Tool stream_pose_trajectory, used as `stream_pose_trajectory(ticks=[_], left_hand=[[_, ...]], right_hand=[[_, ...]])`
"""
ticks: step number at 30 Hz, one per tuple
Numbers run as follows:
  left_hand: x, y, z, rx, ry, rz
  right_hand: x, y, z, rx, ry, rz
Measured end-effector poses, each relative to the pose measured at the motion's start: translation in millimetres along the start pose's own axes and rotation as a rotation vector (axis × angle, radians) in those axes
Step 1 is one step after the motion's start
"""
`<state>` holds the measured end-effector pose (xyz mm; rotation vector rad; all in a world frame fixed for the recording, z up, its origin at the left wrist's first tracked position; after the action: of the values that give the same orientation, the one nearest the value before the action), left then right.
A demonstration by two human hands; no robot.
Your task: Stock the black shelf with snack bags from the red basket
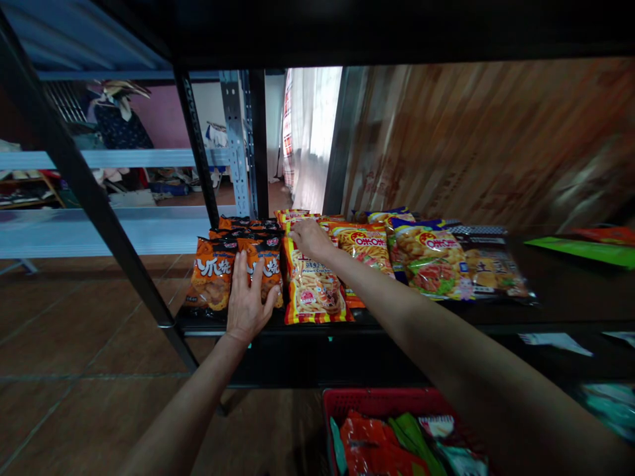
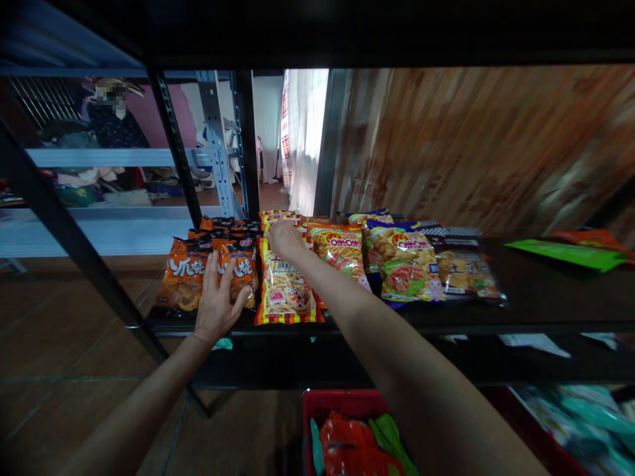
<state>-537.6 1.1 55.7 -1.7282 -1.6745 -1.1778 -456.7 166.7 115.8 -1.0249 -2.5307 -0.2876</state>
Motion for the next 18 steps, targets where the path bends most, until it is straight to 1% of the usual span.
stream_pose_trajectory(ticks=[5, 10, 14, 18], left_hand=[[0, 3, 0.4, -0.007, -0.013, 0.005], [0, 6, -0.7, -0.002, -0.023, 0.019], [0, 8, -1.2, 0.022, -0.024, 0.028], [0, 7, -1.1, 0.020, -0.021, 0.025]], right_hand=[[1, 9, -6, 0.005, 0.089, 0.037], [2, 21, -14, -0.026, 0.161, 0.172], [2, 16, -13, -0.042, 0.162, 0.194], [2, 3, -14, -0.062, 0.158, 0.125]])
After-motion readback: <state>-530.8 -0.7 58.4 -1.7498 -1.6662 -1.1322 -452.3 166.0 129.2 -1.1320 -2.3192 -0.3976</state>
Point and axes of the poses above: each hand's wrist, its own x-axis towards the middle knuckle, its own z-axis out of the palm, y = z × x, the point moved 10 cm from there along x, towards the middle knuckle, and after that the axes turned 5 degrees about -z, right-handed, at the moved point
